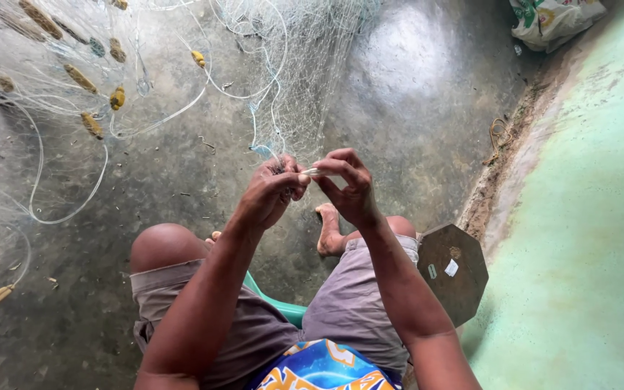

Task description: Repairing a fishing net by weaving and tying knots with a netting needle

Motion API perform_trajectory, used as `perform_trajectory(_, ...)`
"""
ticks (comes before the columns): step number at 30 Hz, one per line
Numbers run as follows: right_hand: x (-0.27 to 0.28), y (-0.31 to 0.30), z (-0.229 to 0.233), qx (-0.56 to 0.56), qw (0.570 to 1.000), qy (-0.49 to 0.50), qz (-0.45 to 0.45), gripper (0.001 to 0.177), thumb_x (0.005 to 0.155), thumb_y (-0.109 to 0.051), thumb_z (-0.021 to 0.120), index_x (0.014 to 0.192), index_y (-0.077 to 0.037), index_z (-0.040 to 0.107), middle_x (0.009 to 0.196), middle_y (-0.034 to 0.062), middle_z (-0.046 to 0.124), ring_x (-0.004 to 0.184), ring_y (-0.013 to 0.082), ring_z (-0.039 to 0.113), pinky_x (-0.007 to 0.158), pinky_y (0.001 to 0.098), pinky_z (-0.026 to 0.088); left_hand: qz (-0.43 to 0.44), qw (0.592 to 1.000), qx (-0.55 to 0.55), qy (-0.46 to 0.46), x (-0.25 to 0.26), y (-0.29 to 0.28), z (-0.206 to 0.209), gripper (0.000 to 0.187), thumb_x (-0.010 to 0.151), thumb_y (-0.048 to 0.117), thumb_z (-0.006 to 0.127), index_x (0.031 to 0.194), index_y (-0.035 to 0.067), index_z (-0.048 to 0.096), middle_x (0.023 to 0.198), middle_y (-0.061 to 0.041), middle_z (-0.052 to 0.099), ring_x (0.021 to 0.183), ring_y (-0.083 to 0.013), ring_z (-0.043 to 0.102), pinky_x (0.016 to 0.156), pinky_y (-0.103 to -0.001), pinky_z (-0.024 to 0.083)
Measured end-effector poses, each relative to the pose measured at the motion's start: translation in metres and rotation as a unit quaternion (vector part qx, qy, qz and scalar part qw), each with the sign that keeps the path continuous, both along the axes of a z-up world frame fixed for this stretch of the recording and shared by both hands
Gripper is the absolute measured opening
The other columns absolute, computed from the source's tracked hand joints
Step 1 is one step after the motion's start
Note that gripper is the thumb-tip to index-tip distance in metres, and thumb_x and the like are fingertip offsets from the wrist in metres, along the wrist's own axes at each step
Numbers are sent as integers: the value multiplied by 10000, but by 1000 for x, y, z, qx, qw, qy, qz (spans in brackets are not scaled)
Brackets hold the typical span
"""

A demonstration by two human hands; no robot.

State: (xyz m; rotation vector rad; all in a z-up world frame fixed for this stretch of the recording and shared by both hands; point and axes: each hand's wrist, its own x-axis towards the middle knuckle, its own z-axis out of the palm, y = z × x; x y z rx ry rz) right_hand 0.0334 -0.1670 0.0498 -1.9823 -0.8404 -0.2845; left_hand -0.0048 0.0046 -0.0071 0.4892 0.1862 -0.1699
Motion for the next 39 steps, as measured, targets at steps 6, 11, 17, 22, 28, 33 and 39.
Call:
perform_trajectory(6, 5, 5, 8, -9, 1000, -14, 11, 251, 899, -41, 847, 1127, -138, 807, 992, 74, 673, 908, 229, 709, 830, 384, 586, -4, 1000, 0, 0, 2, 0, -7, 339, 769, -62, 805, 866, 111, 531, 747, -137, 642, 552, -163, 583, 508, -265, 447)
perform_trajectory(11, 8, 2, 7, -10, 1000, -15, 23, 258, 892, -35, 848, 1131, -122, 806, 985, 86, 678, 918, 253, 706, 824, 396, 581, -2, 1000, 8, 4, 2, 2, -1, 340, 769, -63, 805, 863, 115, 531, 740, -130, 643, 546, -158, 585, 502, -253, 449)
perform_trajectory(17, 8, 4, 11, -8, 999, -18, 36, 248, 894, -34, 844, 1127, -113, 808, 981, 96, 675, 903, 258, 691, 815, 398, 579, -2, 1000, 4, 1, 3, -3, -9, 334, 767, -80, 788, 855, 108, 526, 732, -135, 637, 538, -159, 585, 489, -251, 450)
perform_trajectory(22, 7, 9, 14, -11, 998, -45, 43, 219, 889, -55, 833, 1100, -94, 786, 980, 104, 683, 873, 262, 668, 784, 389, 573, -2, 1000, 9, -3, 3, -1, -2, 338, 756, -92, 789, 861, 94, 527, 711, -133, 633, 528, -158, 585, 479, -243, 459)
perform_trajectory(28, -1, 28, 1, 105, 994, -3, 33, 396, 965, -318, 765, 1187, -49, 577, 1071, 108, 561, 920, 198, 559, 800, 334, 513, 0, 1000, 29, -5, 2, -2, 7, 357, 758, -96, 810, 882, 81, 525, 697, -100, 615, 521, -142, 598, 473, -226, 457)
perform_trajectory(33, -14, 48, 0, 51, 989, -124, -62, 328, 937, -378, 834, 1103, -107, 757, 1014, 7, 636, 946, 199, 546, 861, 322, 505, 41, 993, 103, -37, 5, -10, -7, 319, 697, -91, 784, 847, 40, 535, 674, -76, 589, 534, -120, 566, 485, -213, 446)
perform_trajectory(39, -44, 56, 35, 120, 972, -192, -58, 225, 983, -244, 787, 1139, -82, 770, 1111, 94, 570, 1043, 298, 585, 1003, 482, 528, 81, 979, 183, -34, 9, 0, -8, 287, 806, 11, 851, 858, 69, 575, 725, -112, 670, 562, -140, 618, 481, -225, 498)
